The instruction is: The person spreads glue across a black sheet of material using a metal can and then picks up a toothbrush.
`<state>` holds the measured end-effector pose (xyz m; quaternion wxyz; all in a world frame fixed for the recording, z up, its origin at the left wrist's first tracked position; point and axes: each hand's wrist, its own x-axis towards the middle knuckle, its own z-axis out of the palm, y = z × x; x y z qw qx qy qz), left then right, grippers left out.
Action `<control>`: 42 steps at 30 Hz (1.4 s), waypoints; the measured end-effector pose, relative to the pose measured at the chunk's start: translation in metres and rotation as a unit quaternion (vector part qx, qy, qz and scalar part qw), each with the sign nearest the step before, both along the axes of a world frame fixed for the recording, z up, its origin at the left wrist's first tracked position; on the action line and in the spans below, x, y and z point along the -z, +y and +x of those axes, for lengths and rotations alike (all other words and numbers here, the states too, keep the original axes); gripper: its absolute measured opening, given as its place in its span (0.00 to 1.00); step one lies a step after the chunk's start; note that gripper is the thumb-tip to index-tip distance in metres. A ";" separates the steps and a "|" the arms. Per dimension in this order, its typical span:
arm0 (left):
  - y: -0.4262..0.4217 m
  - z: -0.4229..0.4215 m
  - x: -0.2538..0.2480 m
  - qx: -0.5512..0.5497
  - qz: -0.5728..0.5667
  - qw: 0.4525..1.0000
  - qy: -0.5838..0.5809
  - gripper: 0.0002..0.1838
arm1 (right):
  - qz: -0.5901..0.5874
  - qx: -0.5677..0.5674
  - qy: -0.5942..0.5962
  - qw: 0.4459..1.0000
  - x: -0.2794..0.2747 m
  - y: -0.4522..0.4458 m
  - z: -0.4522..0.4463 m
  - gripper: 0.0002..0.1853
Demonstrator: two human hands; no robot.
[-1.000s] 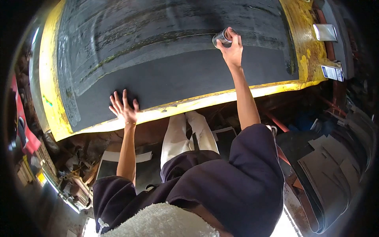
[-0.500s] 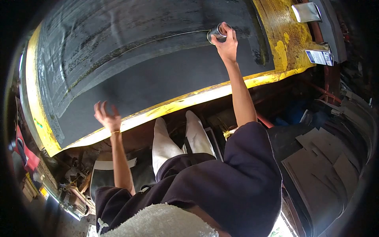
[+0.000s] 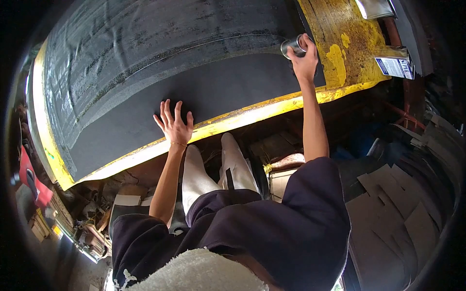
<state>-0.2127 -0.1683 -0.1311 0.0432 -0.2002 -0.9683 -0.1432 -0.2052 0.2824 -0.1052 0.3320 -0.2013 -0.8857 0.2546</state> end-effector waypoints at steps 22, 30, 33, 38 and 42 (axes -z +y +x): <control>-0.078 -0.007 -0.002 0.035 0.153 0.987 -0.024 0.18 | 0.004 -0.105 -0.032 0.994 -0.017 -0.233 -0.040 0.34; -0.350 -0.011 0.004 -0.248 0.173 0.950 0.082 0.09 | -0.001 -0.136 -0.051 0.989 -0.017 -0.321 -0.064 0.35; -0.450 -0.011 0.008 -0.291 0.048 0.942 0.162 0.09 | 0.000 -0.147 -0.050 0.988 -0.014 -0.365 -0.081 0.35; -0.497 -0.041 -0.003 -0.182 0.115 0.971 0.102 0.17 | 0.025 -0.161 -0.051 0.985 -0.012 -0.446 -0.106 0.36; -0.531 -0.068 0.002 -0.059 0.037 0.995 0.069 0.26 | 0.023 -0.148 -0.070 0.986 -0.013 -0.508 -0.127 0.36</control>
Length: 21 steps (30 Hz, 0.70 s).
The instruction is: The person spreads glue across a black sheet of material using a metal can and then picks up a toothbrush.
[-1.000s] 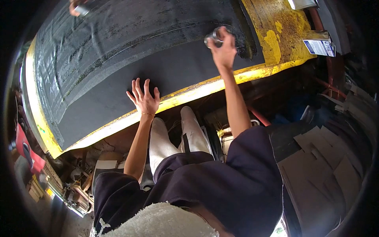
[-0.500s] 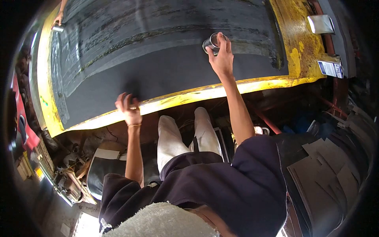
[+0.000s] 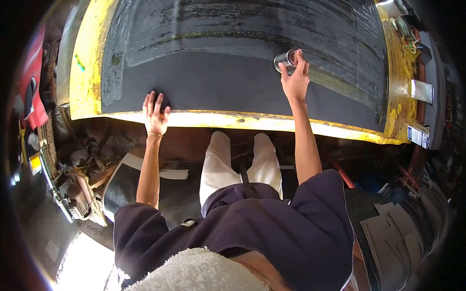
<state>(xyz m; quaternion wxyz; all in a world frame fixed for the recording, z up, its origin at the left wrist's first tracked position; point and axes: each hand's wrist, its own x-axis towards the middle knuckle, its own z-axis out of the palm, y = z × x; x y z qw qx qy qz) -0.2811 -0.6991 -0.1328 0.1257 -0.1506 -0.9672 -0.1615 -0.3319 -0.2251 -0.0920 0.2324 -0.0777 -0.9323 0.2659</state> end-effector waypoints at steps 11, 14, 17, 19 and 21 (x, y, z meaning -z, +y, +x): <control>-0.020 0.002 0.034 -0.011 -0.033 0.999 -0.005 0.30 | -0.070 -0.114 0.021 0.991 0.002 -0.133 -0.040 0.35; -0.020 0.002 0.032 -0.004 -0.016 1.000 -0.008 0.30 | -0.063 -0.141 0.031 0.988 0.002 -0.163 -0.052 0.37; -0.035 0.012 0.012 -0.030 0.071 0.997 0.015 0.24 | -0.040 -0.157 0.051 0.985 0.000 -0.213 -0.061 0.37; -0.056 0.026 0.008 -0.186 0.136 0.972 0.046 0.16 | -0.043 -0.170 0.063 0.982 0.001 -0.237 -0.062 0.38; -0.096 0.032 0.019 -0.431 0.213 0.873 0.080 0.17 | -0.052 -0.168 0.044 0.983 -0.001 -0.266 -0.062 0.38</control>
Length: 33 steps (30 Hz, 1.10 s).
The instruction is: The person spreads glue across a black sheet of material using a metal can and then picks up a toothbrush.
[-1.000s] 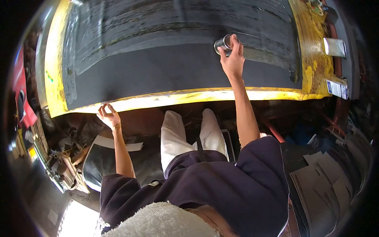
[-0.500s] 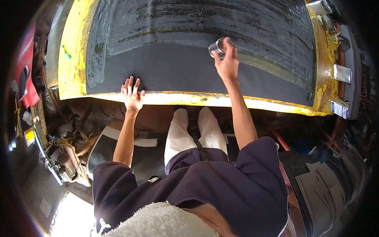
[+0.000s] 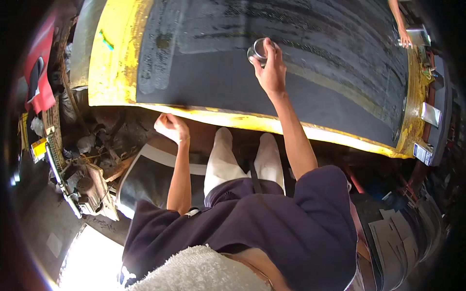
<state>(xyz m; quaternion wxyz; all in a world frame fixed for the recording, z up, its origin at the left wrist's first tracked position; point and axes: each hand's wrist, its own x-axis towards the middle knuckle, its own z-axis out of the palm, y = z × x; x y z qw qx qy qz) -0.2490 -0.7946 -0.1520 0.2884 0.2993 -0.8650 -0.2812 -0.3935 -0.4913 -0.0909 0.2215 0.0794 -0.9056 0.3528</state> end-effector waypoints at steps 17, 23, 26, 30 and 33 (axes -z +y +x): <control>-0.319 -0.138 0.270 -0.316 0.098 0.942 0.066 0.31 | -0.018 -0.034 0.046 0.998 0.011 -0.206 -0.056 0.40; -0.204 -0.141 0.060 -0.294 0.269 0.916 0.043 0.26 | -0.020 -0.033 0.053 0.998 0.011 -0.244 -0.063 0.39; -0.205 -0.140 0.072 -0.293 0.262 0.917 0.067 0.26 | -0.010 -0.030 0.039 0.999 0.005 -0.255 -0.061 0.38; -0.203 -0.141 0.055 -0.294 0.281 0.913 0.036 0.23 | -0.025 -0.025 0.026 0.999 0.006 -0.261 -0.064 0.39; -0.221 -0.131 0.105 -0.241 0.196 0.951 -0.001 0.24 | -0.028 -0.025 0.034 0.999 0.009 -0.262 -0.067 0.39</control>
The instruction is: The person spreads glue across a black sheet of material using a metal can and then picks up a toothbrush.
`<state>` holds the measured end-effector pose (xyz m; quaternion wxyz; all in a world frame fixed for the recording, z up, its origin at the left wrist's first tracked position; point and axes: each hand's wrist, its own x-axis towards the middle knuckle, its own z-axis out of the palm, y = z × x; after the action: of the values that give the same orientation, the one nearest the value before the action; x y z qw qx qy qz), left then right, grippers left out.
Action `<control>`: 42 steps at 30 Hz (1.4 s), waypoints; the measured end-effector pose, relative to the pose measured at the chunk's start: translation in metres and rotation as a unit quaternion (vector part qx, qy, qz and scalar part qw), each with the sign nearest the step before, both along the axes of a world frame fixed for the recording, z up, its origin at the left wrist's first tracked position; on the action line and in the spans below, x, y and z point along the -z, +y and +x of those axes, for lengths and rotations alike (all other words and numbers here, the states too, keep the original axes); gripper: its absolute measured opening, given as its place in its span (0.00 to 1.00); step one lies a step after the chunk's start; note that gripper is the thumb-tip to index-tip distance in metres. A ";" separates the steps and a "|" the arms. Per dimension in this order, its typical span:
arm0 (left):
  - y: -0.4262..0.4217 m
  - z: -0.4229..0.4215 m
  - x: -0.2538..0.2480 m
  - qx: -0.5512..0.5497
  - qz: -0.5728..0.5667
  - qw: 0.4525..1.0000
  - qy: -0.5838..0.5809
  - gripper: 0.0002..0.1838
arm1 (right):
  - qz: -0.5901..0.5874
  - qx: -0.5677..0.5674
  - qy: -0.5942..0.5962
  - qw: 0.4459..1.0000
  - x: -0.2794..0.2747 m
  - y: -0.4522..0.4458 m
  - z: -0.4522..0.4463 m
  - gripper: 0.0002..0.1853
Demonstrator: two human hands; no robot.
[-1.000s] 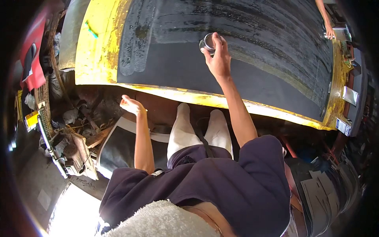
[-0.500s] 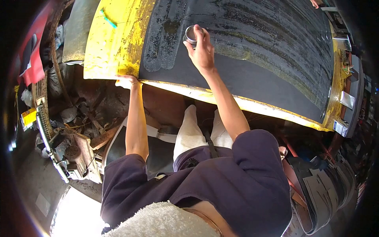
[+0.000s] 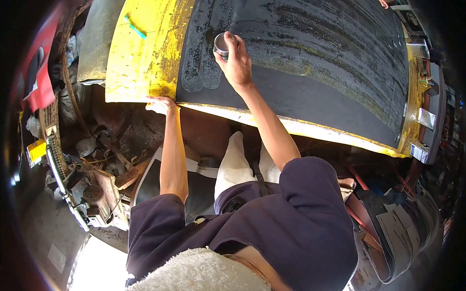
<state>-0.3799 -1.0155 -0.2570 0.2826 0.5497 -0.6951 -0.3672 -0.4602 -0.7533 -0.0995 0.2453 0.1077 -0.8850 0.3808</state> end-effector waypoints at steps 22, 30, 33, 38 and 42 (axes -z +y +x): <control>0.011 -0.008 -0.054 -0.064 0.060 0.996 -0.019 0.37 | 0.053 0.180 -0.031 0.982 0.007 0.192 -0.021 0.37; 0.119 0.027 -0.141 0.158 -0.253 0.952 0.065 0.19 | 0.087 0.242 -0.027 0.966 0.006 0.329 0.015 0.38; 0.254 0.074 -0.146 0.372 0.185 0.888 0.196 0.10 | 0.070 0.230 -0.032 0.970 0.007 0.370 0.027 0.38; 0.457 0.109 -0.135 0.590 -0.099 0.800 0.051 0.20 | 0.045 0.243 -0.045 0.968 0.005 0.449 0.050 0.37; 0.482 0.108 -0.114 0.520 -0.341 0.783 -0.021 0.22 | 0.036 0.224 -0.025 0.974 0.006 0.525 0.072 0.36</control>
<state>-0.2718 -0.5334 -0.1428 0.2032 -0.0193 -0.9611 -0.1860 -0.3883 -0.2285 -0.1056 0.2985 -0.0942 -0.9055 0.2863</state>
